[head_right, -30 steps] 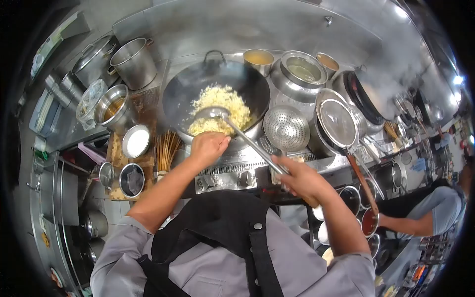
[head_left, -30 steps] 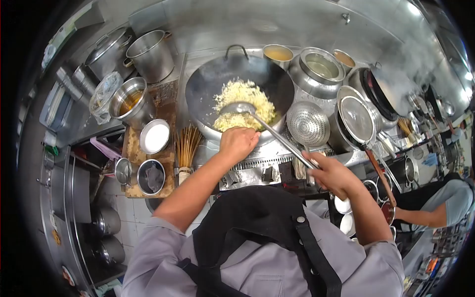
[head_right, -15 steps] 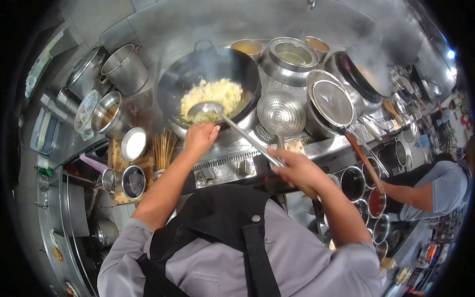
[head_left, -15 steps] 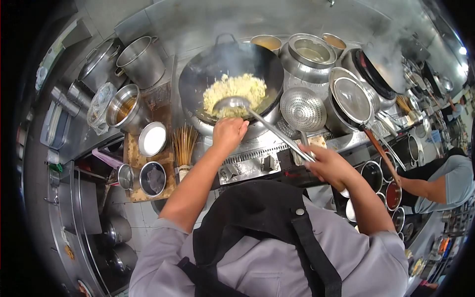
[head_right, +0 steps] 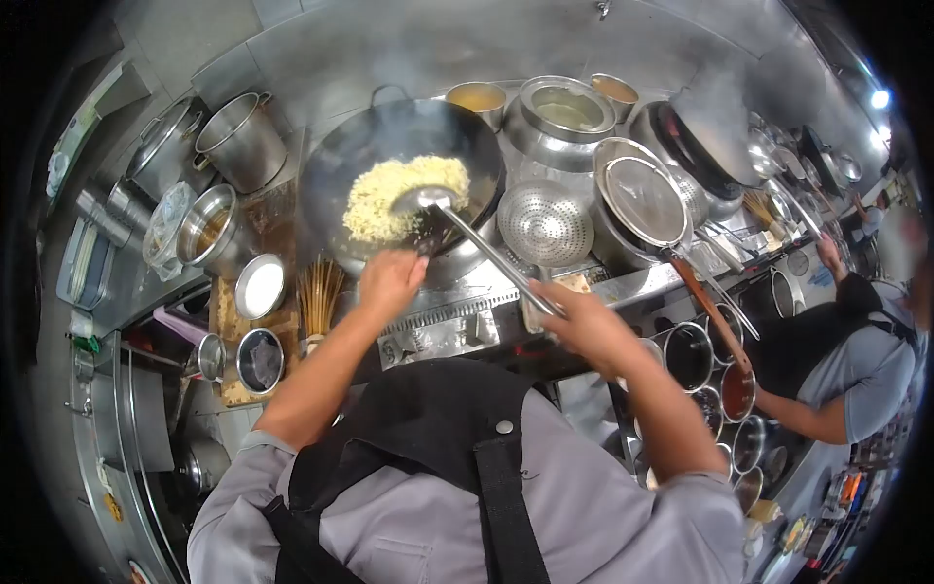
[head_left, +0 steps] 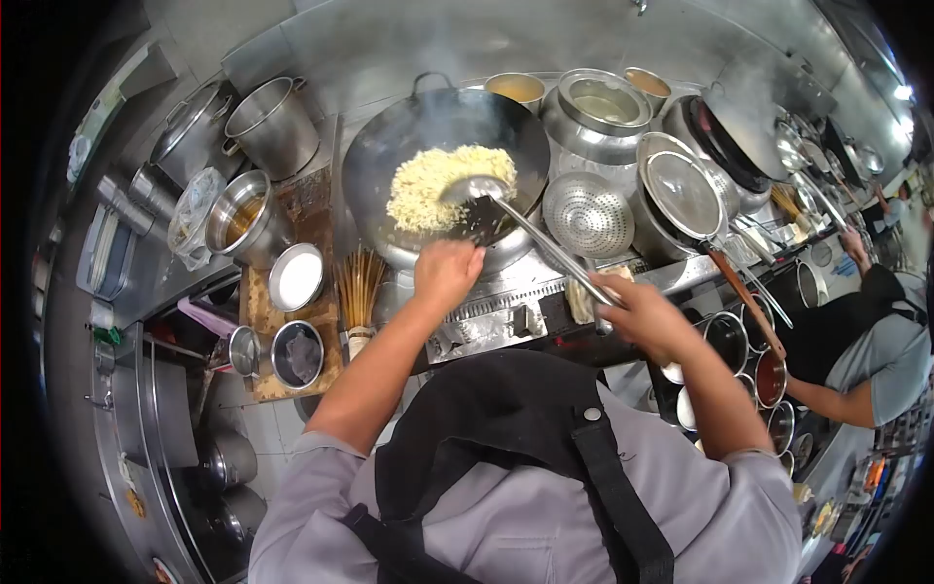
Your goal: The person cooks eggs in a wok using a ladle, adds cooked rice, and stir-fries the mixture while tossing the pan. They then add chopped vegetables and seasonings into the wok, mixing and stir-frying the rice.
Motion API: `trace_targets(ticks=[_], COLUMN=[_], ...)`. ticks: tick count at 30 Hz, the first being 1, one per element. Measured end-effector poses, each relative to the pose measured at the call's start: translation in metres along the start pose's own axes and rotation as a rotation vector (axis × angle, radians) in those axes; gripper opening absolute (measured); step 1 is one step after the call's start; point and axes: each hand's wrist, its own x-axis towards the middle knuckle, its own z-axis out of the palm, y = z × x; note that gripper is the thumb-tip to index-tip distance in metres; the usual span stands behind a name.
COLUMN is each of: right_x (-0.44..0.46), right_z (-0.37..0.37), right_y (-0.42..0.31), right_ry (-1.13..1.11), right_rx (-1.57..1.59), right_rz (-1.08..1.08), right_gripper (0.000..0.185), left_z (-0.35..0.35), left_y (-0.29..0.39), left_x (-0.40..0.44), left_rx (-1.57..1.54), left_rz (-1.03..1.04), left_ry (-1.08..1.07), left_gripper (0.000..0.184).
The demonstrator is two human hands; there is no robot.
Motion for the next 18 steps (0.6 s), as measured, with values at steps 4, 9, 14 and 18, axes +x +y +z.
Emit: trace_targets(ticks=[4,9,14,18], right_x=[0.038,0.011,0.085,0.123], right_z=[0.037,0.031,0.054,0.101], right_y=[0.041,0.029,0.002,-0.023], right_ry=[0.124,0.163,0.283,0.093], right_rx=[0.085,0.464,0.359,0.635], right_rz=[-0.225,-0.069,-0.119,-0.041], right_gripper=[0.055,0.061,0.058,0.061], left_z=[-0.015,-0.022,0.010,0.025], left_y=[0.019,0.006,-0.028,-0.038], left_x=[-0.086,-0.021,0.041,0.036], left_rx=[0.004,-0.001,-0.033,0.004], left_rz=[0.108,0.066,0.047,0.058], left_ry=[-0.086,0.038,0.131,0.084], left_gripper=[0.036,0.035,0.033,0.030])
